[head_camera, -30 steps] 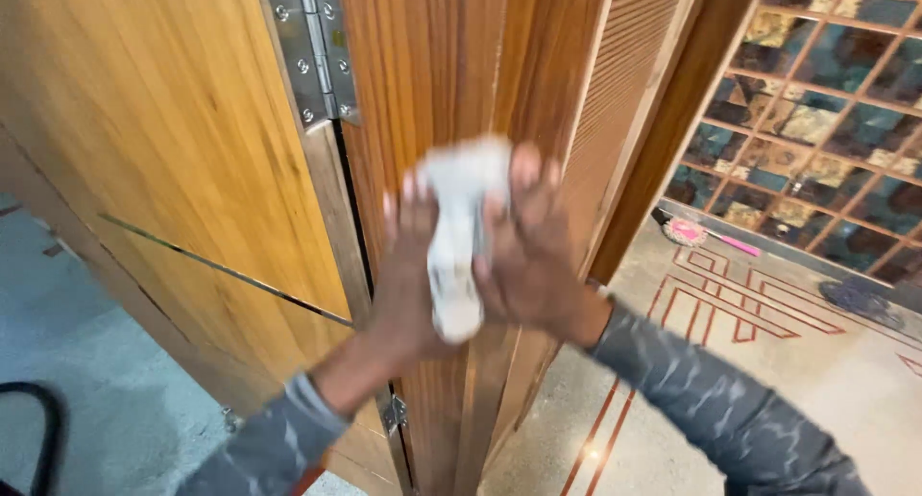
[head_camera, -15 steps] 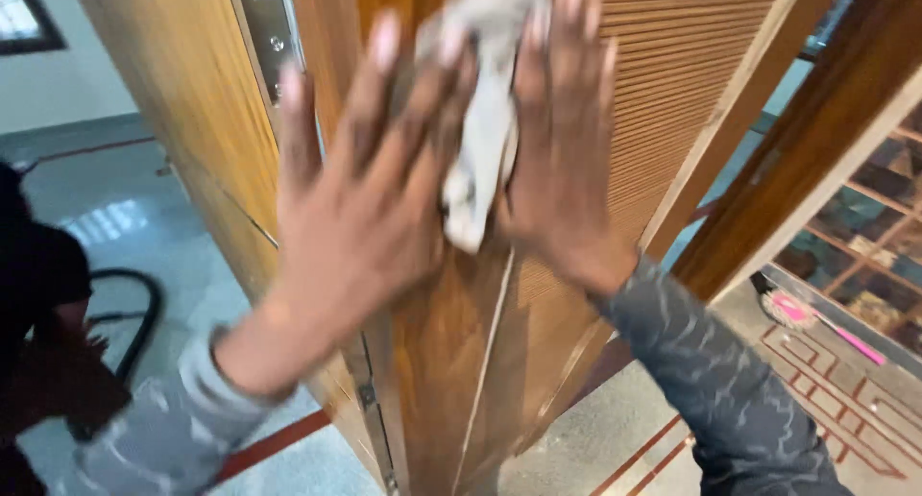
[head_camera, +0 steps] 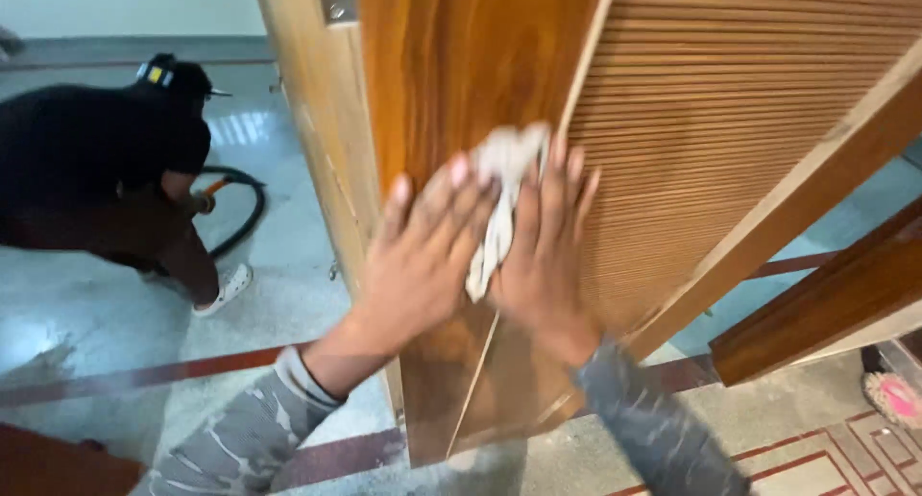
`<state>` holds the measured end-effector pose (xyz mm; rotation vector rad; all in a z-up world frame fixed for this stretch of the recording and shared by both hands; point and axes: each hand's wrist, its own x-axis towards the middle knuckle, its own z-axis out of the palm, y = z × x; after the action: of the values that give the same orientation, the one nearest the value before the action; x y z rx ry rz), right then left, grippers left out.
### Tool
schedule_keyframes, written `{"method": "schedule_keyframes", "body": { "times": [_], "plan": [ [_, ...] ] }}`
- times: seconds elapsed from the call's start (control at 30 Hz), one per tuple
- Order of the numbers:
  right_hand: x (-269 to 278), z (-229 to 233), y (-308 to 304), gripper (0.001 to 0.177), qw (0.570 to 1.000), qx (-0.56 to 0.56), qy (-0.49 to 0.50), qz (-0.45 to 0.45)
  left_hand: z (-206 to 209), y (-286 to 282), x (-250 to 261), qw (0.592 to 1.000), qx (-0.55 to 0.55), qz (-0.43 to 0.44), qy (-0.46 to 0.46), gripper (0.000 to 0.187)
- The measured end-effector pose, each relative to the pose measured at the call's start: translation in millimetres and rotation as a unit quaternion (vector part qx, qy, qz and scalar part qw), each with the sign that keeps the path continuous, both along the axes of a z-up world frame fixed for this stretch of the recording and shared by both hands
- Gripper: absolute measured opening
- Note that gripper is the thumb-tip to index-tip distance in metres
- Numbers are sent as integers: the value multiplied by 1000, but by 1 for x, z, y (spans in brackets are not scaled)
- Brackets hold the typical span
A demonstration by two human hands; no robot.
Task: The person is cleaning a wooden door and its frame using a cloth.
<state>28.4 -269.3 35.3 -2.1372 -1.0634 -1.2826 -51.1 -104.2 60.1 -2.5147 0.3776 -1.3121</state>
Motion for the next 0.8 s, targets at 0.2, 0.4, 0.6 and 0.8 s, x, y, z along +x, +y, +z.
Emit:
{"method": "schedule_keyframes", "body": {
  "times": [0.2,0.4,0.6,0.8],
  "plan": [
    [-69,-129,8,77,988,-41,146,-15,-156,23,-33,990,-24,-43,130,63],
    [-127,-162,22,85,938,-46,336,-69,-209,43,-59,990,-56,-70,111,57],
    [-142,-187,48,89,922,-9,386,-11,-230,56,-64,973,-140,-59,173,62],
    [-126,-197,34,86,948,-28,314,-44,-242,35,-70,930,-259,-122,231,71]
  ]
}}
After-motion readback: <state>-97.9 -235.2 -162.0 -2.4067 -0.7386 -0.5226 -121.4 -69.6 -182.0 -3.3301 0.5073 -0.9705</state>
